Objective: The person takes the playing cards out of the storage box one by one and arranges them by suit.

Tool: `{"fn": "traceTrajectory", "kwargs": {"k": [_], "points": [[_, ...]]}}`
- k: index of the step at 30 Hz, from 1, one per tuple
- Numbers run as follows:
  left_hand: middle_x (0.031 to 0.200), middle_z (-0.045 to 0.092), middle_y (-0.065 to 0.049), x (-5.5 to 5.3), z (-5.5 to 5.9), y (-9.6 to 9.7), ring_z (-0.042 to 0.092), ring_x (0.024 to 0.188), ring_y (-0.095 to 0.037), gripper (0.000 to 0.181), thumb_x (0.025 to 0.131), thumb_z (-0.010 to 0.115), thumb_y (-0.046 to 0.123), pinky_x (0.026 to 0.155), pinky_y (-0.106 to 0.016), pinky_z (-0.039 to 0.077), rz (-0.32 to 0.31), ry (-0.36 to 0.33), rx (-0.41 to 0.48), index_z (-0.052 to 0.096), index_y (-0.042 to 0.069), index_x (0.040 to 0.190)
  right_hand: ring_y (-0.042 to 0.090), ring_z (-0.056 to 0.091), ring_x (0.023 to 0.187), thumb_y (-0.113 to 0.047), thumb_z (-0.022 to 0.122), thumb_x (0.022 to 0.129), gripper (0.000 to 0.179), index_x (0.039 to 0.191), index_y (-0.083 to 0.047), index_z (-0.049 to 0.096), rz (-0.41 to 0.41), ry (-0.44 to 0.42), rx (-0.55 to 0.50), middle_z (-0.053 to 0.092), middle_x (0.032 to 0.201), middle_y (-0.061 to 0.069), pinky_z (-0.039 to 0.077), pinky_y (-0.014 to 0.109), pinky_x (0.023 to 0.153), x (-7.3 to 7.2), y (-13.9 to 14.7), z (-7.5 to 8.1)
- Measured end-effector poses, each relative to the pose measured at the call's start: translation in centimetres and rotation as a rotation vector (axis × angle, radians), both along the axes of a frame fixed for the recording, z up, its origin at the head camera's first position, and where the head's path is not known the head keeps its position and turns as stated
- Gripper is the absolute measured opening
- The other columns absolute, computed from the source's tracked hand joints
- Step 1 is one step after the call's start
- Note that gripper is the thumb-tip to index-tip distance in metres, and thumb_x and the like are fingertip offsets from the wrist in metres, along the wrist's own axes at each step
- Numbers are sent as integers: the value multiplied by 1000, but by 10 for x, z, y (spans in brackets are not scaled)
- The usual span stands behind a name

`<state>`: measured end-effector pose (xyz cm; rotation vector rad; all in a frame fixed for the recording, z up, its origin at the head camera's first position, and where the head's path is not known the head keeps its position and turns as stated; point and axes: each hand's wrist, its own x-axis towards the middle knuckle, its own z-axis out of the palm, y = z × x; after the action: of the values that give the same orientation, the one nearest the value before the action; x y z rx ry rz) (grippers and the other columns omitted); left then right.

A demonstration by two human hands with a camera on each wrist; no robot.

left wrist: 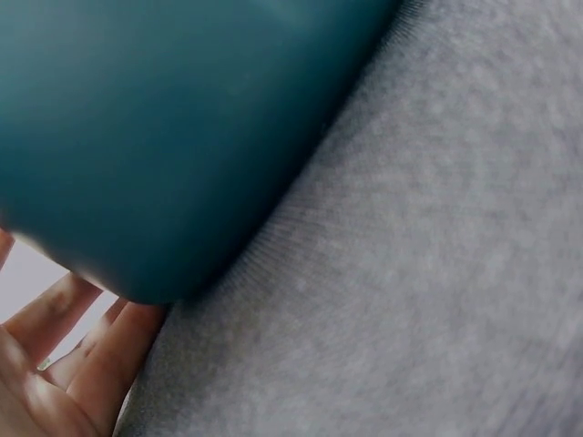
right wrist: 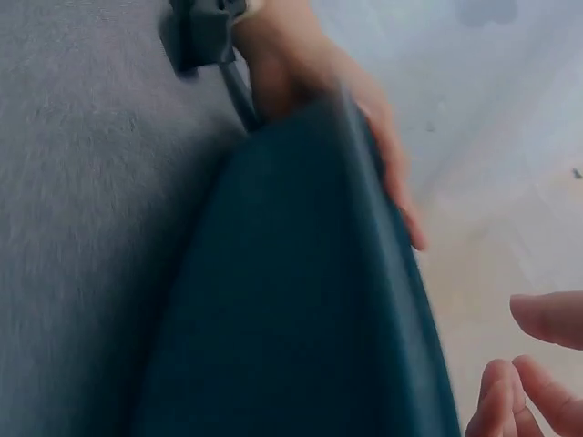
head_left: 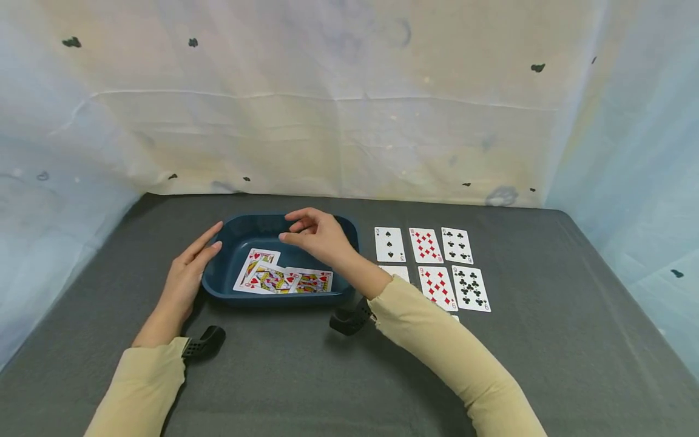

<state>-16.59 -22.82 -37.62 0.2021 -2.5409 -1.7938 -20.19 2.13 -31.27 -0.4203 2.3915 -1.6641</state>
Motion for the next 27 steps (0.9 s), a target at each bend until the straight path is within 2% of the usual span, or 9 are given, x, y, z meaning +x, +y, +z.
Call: {"fn": "traceTrajectory", "kwargs": {"k": [4,9,13,18,21,27], "points": [[161,17,-2,0,0,1,13,147,-34,54,97,46,52,113,-65,12,-3,4,0,32,40,148,13,58,85,-21,74,85,36,118,-9,66,23,-19,74,66,99,3,46,20,70,0,-17,-12],[160,18,-1,-2,-1,4,14,147,-32,52,97,47,50,113,-63,12,-10,12,20,33,42,147,12,58,89,-25,75,83,38,117,-11,66,41,-41,204,65,101,1,46,21,71,-1,-24,-23],[160,21,1,-1,0,3,16,147,-29,52,97,48,49,115,-60,14,2,21,35,34,42,146,14,59,94,-23,77,82,42,120,-11,64,125,-41,254,65,105,4,48,23,75,-3,-26,-27],[159,23,3,0,2,1,18,146,-27,52,97,50,49,116,-56,16,13,23,39,35,42,146,17,59,107,-22,78,81,51,127,-12,60,240,-12,351,63,118,6,48,25,87,-4,-30,-32],[159,22,3,0,2,0,17,147,-27,53,96,49,51,116,-57,15,16,20,31,35,42,146,19,56,109,-22,80,79,58,131,-11,57,284,50,440,60,121,6,46,26,90,-3,-33,-33],[159,23,3,0,3,0,18,147,-27,53,96,49,51,116,-57,15,13,19,20,35,41,146,17,51,110,-31,81,77,68,136,-15,52,340,273,732,55,123,3,43,30,90,4,-38,-34]]}}
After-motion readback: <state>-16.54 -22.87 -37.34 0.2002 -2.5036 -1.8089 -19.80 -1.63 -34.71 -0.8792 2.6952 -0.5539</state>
